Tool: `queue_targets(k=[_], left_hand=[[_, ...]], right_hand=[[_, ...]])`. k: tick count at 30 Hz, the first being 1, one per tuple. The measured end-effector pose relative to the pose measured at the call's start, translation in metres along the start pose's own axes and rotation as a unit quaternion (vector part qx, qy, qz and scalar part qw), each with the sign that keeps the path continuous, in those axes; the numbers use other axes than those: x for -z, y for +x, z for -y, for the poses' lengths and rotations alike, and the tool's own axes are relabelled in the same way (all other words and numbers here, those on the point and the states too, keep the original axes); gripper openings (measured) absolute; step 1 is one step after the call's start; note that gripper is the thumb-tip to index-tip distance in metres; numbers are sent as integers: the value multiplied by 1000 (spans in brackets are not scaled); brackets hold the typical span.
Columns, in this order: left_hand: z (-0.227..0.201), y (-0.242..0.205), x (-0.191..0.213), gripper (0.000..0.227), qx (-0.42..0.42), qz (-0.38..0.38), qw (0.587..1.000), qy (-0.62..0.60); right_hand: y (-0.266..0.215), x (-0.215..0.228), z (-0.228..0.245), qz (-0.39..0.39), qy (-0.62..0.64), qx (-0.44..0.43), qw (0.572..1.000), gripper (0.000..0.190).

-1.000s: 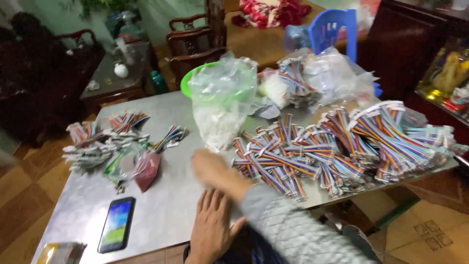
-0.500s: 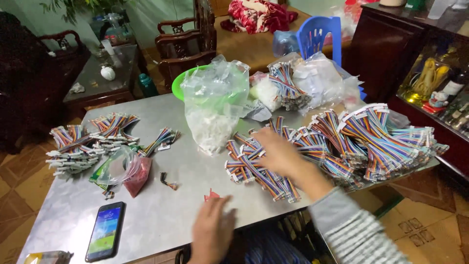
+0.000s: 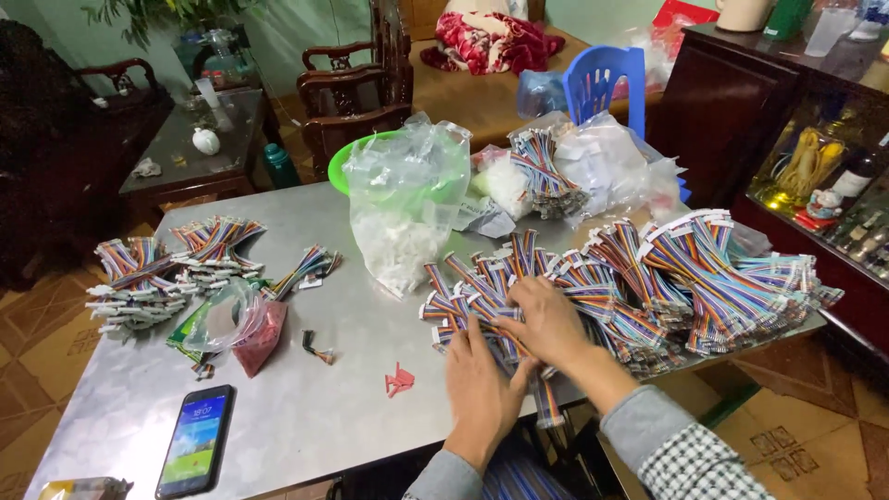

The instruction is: Organizing and bundling multi-colored ribbon cables using small rubber bands on a metal table.

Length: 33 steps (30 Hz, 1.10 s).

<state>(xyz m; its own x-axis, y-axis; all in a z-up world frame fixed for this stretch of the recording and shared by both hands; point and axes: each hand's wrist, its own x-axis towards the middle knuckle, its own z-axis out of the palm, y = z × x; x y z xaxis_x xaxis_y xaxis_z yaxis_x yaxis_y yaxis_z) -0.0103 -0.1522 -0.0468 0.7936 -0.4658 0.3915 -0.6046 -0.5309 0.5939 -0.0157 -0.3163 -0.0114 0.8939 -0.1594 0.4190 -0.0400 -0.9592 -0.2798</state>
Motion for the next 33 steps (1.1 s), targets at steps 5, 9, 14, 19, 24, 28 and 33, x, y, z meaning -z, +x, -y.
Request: queue_targets(k=[5, 9, 14, 19, 24, 28, 33], left_hand=[[12, 15, 1, 91, 46, 6, 996, 72], [13, 16, 3, 84, 119, 36, 989, 76], [26, 18, -18, 75, 70, -14, 997, 33], [24, 18, -3, 74, 69, 10, 998, -11], [27, 25, 5, 76, 61, 14, 998, 24], [38, 29, -4, 74, 44, 8, 999, 14], [36, 27, 5, 79, 61, 14, 998, -9]], right_hand=[[1, -10, 21, 0, -13, -58, 998, 32], [22, 4, 19, -3, 28, -105, 994, 59], [24, -38, 28, 43, 91, -158, 982, 64], [21, -30, 39, 66, 190, -166, 966, 53], [35, -8, 21, 52, 91, -208, 972, 76], [35, -48, 18, 53, 103, -192, 974, 68], [33, 4, 44, 138, 193, -219, 946, 60]])
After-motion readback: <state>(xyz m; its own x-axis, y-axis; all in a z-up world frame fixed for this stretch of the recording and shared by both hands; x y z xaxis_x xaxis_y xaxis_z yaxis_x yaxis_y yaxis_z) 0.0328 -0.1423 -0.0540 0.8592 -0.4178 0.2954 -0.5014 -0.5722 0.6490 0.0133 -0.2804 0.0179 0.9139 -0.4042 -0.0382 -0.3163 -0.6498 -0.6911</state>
